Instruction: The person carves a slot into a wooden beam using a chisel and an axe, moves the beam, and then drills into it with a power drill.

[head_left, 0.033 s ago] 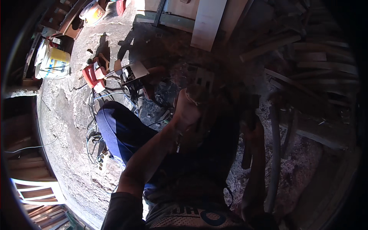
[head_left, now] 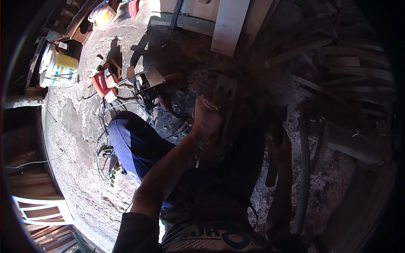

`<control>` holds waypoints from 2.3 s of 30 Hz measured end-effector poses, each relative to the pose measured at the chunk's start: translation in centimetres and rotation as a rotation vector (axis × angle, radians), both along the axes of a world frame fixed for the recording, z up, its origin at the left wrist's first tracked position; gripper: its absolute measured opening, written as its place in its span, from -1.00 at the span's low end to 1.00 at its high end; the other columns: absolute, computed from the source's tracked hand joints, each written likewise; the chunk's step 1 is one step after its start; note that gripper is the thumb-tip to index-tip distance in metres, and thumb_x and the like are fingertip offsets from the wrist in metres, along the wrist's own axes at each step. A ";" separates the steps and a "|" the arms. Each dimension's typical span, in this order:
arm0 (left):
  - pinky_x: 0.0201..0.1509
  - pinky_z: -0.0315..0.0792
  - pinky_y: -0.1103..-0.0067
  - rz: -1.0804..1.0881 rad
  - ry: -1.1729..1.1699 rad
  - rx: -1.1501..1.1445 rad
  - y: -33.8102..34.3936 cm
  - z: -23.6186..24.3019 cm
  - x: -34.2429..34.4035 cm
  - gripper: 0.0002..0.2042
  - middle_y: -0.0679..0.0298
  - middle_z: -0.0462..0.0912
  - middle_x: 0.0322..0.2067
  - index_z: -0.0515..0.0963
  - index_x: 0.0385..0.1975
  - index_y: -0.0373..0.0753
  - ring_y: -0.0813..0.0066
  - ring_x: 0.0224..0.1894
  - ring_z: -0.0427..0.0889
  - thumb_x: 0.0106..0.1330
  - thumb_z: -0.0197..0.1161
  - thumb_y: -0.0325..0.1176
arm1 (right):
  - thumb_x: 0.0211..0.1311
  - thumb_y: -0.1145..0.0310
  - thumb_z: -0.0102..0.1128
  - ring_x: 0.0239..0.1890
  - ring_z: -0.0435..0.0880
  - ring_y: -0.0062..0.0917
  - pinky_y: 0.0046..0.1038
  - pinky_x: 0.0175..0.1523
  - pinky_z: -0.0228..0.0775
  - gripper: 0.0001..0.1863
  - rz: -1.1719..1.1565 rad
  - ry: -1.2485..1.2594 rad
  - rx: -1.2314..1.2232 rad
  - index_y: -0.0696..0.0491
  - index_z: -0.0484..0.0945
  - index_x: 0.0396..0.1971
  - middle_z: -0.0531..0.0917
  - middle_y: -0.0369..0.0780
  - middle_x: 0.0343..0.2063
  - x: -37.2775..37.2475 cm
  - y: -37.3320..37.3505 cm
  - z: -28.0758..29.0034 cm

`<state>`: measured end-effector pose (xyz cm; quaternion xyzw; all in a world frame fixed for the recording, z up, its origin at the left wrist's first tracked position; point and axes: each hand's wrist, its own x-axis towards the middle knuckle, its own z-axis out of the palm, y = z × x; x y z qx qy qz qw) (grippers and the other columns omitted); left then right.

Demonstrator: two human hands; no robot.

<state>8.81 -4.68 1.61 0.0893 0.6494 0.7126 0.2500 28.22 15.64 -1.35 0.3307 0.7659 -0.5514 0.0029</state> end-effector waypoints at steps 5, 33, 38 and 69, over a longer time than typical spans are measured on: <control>-0.41 0.42 0.58 -0.316 0.206 0.060 0.1 -0.4 -2.0 -0.88 0.35 0.62 -0.51 0.59 -0.47 -0.28 0.68 -0.44 0.58 0.12 0.43 -0.46 | 0.23 0.44 0.29 -0.57 0.56 -0.62 -0.53 -0.47 0.43 -0.42 -0.251 -0.087 -0.225 0.09 0.35 0.26 0.58 -0.31 -0.43 1.2 -2.3 -1.1; -0.10 0.58 0.61 -0.025 0.630 -0.053 -4.6 12.0 -3.8 -0.86 0.33 0.78 -0.30 0.69 -0.27 -0.28 0.62 -0.22 0.72 0.20 0.46 -0.45 | 0.20 0.35 0.36 -0.70 0.46 -0.67 -0.57 -0.61 0.33 -0.55 -0.218 0.060 -0.346 0.08 0.41 0.05 0.49 -0.36 -0.56 3.9 -4.2 1.3; -0.23 0.51 0.63 0.147 0.424 0.148 -2.6 7.5 -2.3 -0.90 0.38 0.73 -0.35 0.68 -0.28 -0.30 0.70 -0.31 0.64 0.23 0.41 -0.49 | 0.23 0.45 0.30 -0.68 0.47 -0.65 -0.54 -0.59 0.36 -0.46 -0.178 0.063 -0.413 0.13 0.36 0.19 0.51 -0.31 -0.50 6.1 -4.4 0.4; -0.20 0.55 0.54 0.017 0.108 0.084 6.1 -6.3 -8.9 -0.85 0.30 0.75 -0.37 0.69 -0.31 -0.34 0.65 -0.28 0.65 0.16 0.37 -0.43 | 0.21 0.27 0.34 -0.26 0.66 -0.46 -0.40 -0.07 0.48 -0.39 0.323 0.277 0.222 0.09 0.41 0.25 0.65 -0.21 -0.30 -11.8 -2.4 11.5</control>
